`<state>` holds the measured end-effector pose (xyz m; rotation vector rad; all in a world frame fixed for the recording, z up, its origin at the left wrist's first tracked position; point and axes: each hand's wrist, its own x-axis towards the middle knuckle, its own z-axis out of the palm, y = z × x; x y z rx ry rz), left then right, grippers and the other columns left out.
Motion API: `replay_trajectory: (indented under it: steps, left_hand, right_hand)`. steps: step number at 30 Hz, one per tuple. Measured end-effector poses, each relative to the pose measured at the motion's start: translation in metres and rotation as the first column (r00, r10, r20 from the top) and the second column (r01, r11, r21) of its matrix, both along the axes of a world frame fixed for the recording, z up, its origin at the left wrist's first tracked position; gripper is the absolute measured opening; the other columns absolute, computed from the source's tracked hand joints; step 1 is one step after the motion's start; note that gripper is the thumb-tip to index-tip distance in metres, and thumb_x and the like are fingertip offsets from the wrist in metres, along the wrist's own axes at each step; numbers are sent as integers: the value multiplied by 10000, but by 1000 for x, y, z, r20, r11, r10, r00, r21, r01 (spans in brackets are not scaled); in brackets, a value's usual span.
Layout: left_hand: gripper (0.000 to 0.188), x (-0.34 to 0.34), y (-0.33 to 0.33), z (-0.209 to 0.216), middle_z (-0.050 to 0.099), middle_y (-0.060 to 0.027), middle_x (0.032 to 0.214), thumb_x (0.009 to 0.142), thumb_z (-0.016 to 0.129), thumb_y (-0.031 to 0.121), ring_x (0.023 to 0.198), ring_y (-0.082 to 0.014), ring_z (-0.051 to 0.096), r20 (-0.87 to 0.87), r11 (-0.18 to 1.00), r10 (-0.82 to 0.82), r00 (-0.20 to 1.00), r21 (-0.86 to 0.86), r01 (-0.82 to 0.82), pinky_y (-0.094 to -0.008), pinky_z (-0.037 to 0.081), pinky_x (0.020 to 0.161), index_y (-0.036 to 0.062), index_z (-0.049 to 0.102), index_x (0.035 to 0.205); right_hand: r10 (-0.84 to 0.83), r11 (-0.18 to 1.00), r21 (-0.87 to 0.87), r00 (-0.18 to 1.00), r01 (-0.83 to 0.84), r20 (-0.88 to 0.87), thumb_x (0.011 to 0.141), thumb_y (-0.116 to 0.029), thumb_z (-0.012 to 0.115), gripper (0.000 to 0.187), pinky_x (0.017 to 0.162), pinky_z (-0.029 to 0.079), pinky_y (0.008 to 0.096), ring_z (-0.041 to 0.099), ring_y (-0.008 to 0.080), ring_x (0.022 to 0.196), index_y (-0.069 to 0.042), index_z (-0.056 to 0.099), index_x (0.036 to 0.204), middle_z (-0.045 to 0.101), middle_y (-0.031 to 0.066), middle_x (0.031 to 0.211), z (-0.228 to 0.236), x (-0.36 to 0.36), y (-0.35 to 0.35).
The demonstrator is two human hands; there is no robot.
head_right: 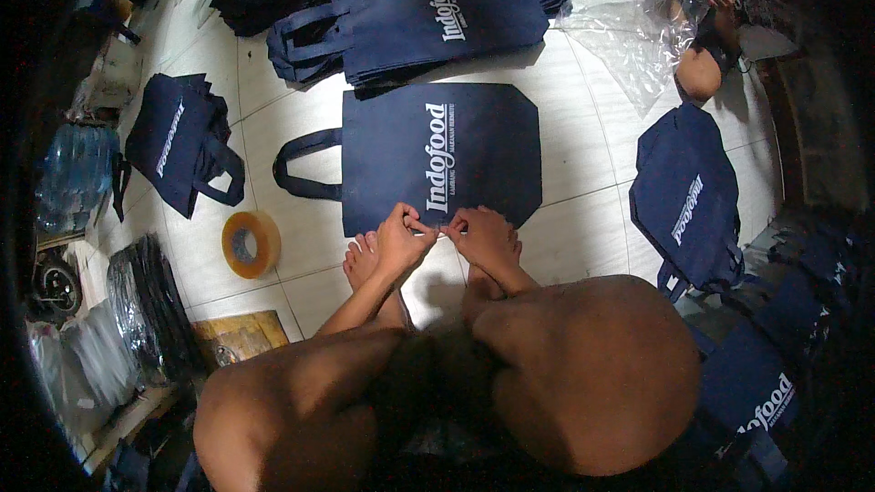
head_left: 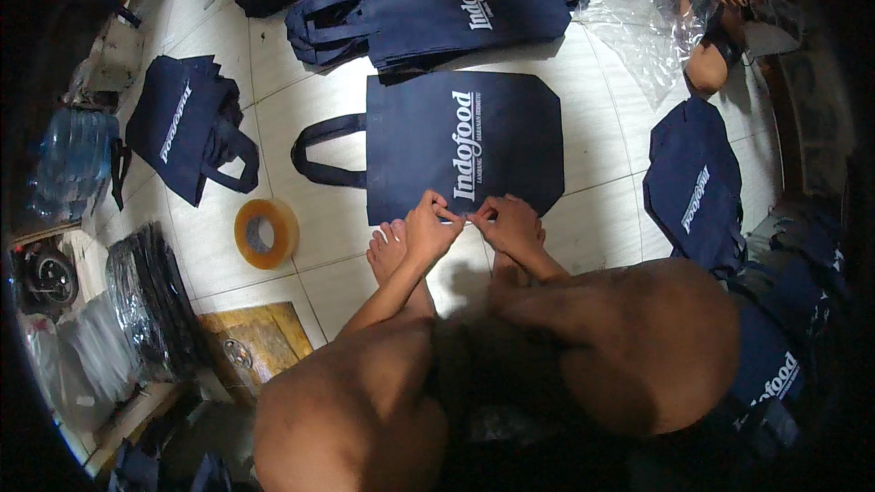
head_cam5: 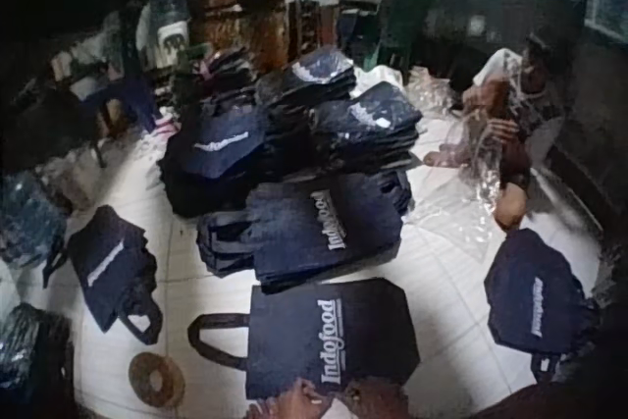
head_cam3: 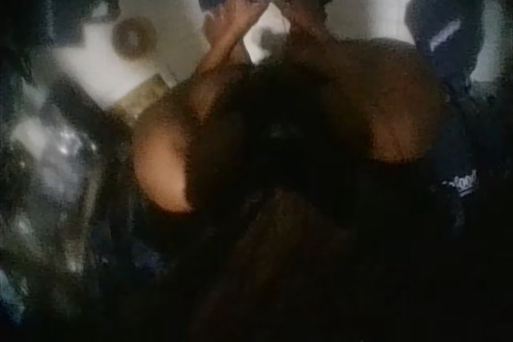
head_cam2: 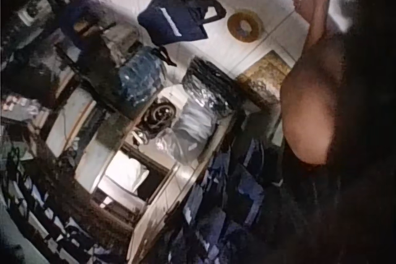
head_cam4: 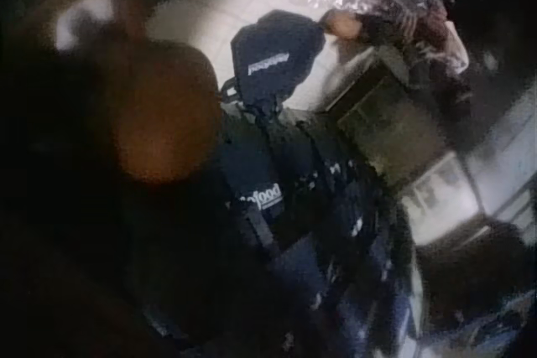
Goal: The person sits on the floor and packs blue tote bags into plastic wrapping, using tape by hand to seal the bundles.
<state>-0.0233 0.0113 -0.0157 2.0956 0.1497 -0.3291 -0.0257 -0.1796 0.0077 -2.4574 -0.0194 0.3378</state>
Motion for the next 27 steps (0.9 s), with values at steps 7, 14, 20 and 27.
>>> replay_trajectory:
  steps: [7, 14, 20, 27]
  left_hand:
    - [428, 0, -4, 11, 760, -39, 788, 705, 832, 175, 643, -238, 677, -18, 994, -35, 999, 99, 37, -371, 500, 609, 57, 526, 980]
    - [406, 0, -2, 9, 751, -23, 760, 730, 854, 148, 516, -53, 478, -47, 973, 96, 994, -205, -104, -254, 389, 499, 53, 525, 948]
    - [408, -1, -6, -1, 716, -10, 764, 749, 854, 61, 545, 6, 423, -45, 937, 114, 992, -328, -123, -187, 330, 485, 63, 500, 951]
    - [383, -3, -5, -9, 711, -35, 742, 737, 831, 72, 538, -20, 465, -63, 905, 152, 986, -393, -165, -211, 371, 496, 49, 511, 946]
  right_hand:
    - [32, 998, -61, 999, -32, 6, 796, -374, 803, 284, 710, 523, 390, 681, 257, 782, -102, 723, 804, 713, 58, 786, 0, -5, -3]
    - [-47, 906, 392, 959, 159, -280, 777, -330, 834, 284, 680, 540, 329, 705, 172, 762, -75, 757, 876, 739, 83, 800, -7, 16, -19]
    - [-22, 908, 386, 938, 163, -345, 778, -249, 838, 238, 670, 543, 303, 700, 137, 730, -52, 768, 893, 752, 86, 822, -17, 24, -33]
    - [8, 927, 345, 914, 146, -406, 778, -226, 829, 198, 686, 545, 307, 703, 142, 730, -68, 779, 886, 755, 80, 810, -2, 29, -26]
